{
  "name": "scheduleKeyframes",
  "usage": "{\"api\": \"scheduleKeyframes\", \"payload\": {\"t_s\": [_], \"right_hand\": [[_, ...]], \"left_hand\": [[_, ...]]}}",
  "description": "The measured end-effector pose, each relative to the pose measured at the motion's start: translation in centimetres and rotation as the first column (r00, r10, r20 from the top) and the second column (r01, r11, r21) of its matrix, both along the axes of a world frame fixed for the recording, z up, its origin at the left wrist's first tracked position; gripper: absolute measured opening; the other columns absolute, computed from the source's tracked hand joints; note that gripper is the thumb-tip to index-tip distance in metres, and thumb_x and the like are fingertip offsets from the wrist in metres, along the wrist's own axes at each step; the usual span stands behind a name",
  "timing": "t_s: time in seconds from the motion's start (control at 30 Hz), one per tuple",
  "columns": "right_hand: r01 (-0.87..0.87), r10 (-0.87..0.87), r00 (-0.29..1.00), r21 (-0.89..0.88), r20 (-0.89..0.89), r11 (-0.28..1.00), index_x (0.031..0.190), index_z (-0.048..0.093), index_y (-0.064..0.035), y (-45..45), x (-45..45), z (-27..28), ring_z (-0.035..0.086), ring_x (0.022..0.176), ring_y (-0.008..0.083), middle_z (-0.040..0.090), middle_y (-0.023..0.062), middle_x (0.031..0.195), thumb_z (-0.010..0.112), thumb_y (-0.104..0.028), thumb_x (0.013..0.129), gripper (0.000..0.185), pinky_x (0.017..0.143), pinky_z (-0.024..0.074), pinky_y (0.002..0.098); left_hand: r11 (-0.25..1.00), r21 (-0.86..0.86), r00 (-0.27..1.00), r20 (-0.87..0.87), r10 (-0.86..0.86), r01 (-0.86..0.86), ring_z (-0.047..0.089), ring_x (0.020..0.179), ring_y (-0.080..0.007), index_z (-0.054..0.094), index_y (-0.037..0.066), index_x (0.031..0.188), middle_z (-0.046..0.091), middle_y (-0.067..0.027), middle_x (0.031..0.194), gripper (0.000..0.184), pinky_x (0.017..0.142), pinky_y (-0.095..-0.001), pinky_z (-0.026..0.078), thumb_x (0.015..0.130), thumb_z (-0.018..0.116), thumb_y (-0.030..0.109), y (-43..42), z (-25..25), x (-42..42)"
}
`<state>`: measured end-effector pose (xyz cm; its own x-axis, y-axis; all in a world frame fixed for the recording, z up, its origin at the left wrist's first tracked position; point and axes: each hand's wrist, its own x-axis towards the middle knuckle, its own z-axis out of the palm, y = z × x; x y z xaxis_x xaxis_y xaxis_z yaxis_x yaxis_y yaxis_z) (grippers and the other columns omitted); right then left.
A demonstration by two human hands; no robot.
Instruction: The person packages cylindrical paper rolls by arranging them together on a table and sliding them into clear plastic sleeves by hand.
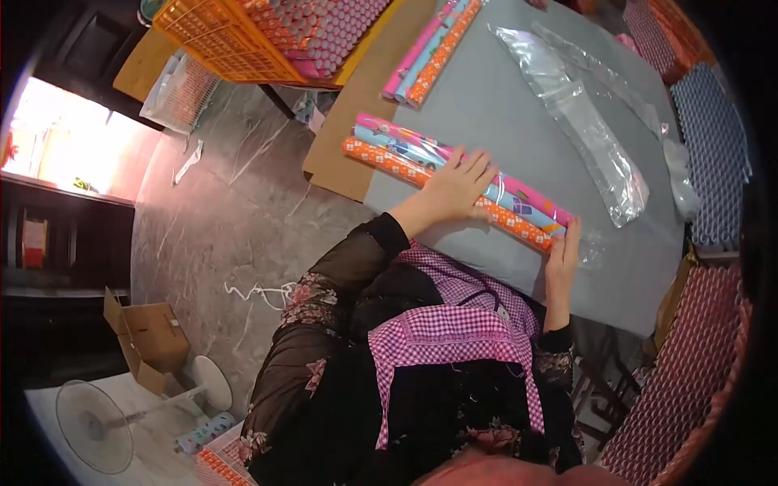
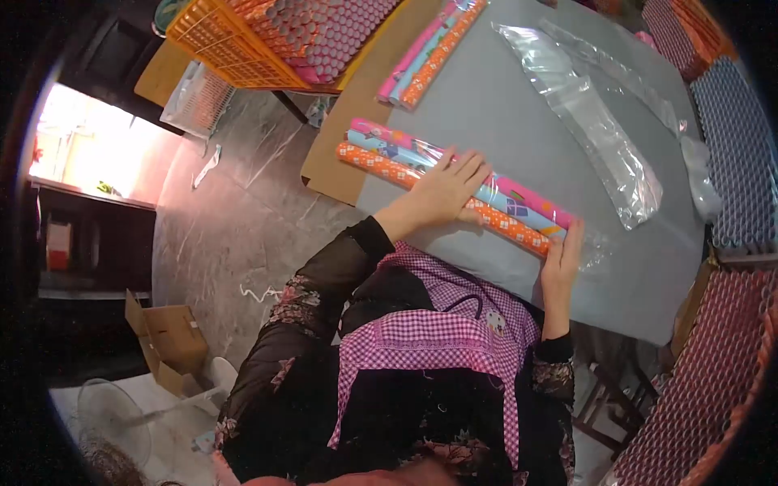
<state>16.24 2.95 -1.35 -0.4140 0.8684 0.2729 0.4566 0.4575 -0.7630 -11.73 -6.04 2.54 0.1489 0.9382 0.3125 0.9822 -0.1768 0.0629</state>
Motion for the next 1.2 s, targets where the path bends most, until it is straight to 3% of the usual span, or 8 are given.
{"api": "scheduleKeyframes", "payload": {"t_s": [0.17, 0.27, 0.33, 0.37, 0.47, 0.5, 0.6, 1.2], "right_hand": [[-0.019, 0.019, 1.0, 0.046, 0.0, 0.999, 0.141, 0.038, 0.0049, 0.6, -0.2, -1.0, 0.029, 0.14, 0.0382, 0.031, 0.0267, 0.15, 0.045, -0.017, 0.099, 0.047, 0.115, 0.0206, 0.0403], [0.028, -0.027, 0.999, 0.027, -0.029, 0.999, 0.139, 0.041, 0.0047, 0.2, -0.1, 0.0, 0.034, 0.138, 0.0364, 0.037, 0.0247, 0.147, 0.049, -0.015, 0.097, 0.046, 0.113, 0.0257, 0.0396], [-0.013, -0.003, 0.993, -0.13, -0.121, 0.991, 0.138, 0.043, 0.0033, 0.3, 0.5, 1.5, 0.043, 0.132, 0.0275, 0.045, 0.0197, 0.142, 0.047, -0.015, 0.098, 0.045, 0.109, 0.0317, 0.034], [0.045, -0.058, 0.978, -0.066, -0.198, 0.997, 0.133, 0.049, 0.0026, 0.3, 0.6, 1.5, 0.053, 0.119, 0.0232, 0.056, 0.0166, 0.131, 0.052, -0.01, 0.094, 0.042, 0.1, 0.0401, 0.0322], [0.196, -0.192, 0.98, 0.089, -0.046, 0.977, 0.126, 0.055, 0.0013, 0.7, 2.5, 1.2, 0.058, 0.108, 0.0254, 0.059, 0.0168, 0.122, 0.055, -0.006, 0.09, 0.037, 0.093, 0.0454, 0.0344], [0.202, -0.199, 0.977, 0.036, -0.074, 0.979, 0.123, 0.057, 0.0006, 0.6, 2.8, 1.7, 0.061, 0.095, 0.0202, 0.064, 0.0141, 0.109, 0.056, -0.006, 0.089, 0.034, 0.083, 0.0485, 0.0328], [0.242, -0.258, 0.96, -0.14, -0.113, 0.96, 0.123, 0.059, -0.0006, 0.4, 3.2, 2.4, 0.06, 0.089, 0.0138, 0.065, 0.0087, 0.099, 0.06, -0.009, 0.09, 0.035, 0.08, 0.0481, 0.0276], [0.07, -0.166, 0.967, -0.427, -0.191, 0.901, 0.12, 0.051, 0.007, 3.9, 1.9, 2.8, 0.05, 0.067, 0.0056, 0.053, -0.0018, 0.072, 0.059, 0.002, 0.082, 0.04, 0.065, 0.0416, 0.0203]], "left_hand": [[1.0, -0.013, 1.0, -0.018, 0.011, -0.011, 0.038, 0.133, -0.0337, 0.044, -0.001, 0.134, 0.044, -0.0208, 0.139, 0.089, 0.112, -0.0521, 0.024, 0.077, 0.056, 0.067, 0.0, 0.0, 0.0], [1.0, -0.004, 1.0, 0.011, 0.007, -0.007, 0.038, 0.133, -0.0334, 0.044, 0.0, 0.134, 0.044, -0.02, 0.137, 0.088, 0.112, -0.0526, 0.025, 0.076, 0.059, 0.064, 0.1, -0.3, 0.0], [1.0, 0.005, 0.998, 0.061, -0.009, 0.009, 0.039, 0.133, -0.0332, 0.045, 0.0, 0.134, 0.045, -0.0194, 0.137, 0.087, 0.111, -0.0528, 0.025, 0.075, 0.061, 0.063, 0.2, -0.5, 0.3], [1.0, -0.008, 0.998, 0.055, 0.017, -0.016, 0.039, 0.133, -0.033, 0.045, 0.001, 0.133, 0.045, -0.019, 0.136, 0.086, 0.111, -0.0529, 0.025, 0.074, 0.063, 0.061, 0.2, -0.4, 0.3], [0.999, -0.044, 0.994, 0.113, -0.001, 0.006, 0.039, 0.133, -0.0325, 0.045, 0.001, 0.133, 0.045, -0.0175, 0.137, 0.084, 0.111, -0.0531, 0.026, 0.073, 0.066, 0.057, 0.2, 0.7, 0.4], [1.0, -0.029, 0.996, 0.093, 0.012, -0.009, 0.039, 0.133, -0.033, 0.046, 0.0, 0.133, 0.046, -0.0187, 0.136, 0.085, 0.111, -0.0536, 0.025, 0.074, 0.064, 0.058, 0.2, 0.6, 0.4], [1.0, -0.016, 0.998, 0.058, 0.003, -0.002, 0.039, 0.133, -0.0333, 0.045, -0.002, 0.133, 0.047, -0.0195, 0.136, 0.086, 0.11, -0.0541, 0.025, 0.075, 0.062, 0.06, 0.3, 0.3, 0.4], [1.0, 0.001, 0.999, 0.029, 0.023, -0.023, 0.04, 0.132, -0.0329, 0.045, -0.001, 0.133, 0.047, -0.0196, 0.136, 0.086, 0.11, -0.0536, 0.026, 0.075, 0.063, 0.06, 0.3, 0.3, 0.6]]}}
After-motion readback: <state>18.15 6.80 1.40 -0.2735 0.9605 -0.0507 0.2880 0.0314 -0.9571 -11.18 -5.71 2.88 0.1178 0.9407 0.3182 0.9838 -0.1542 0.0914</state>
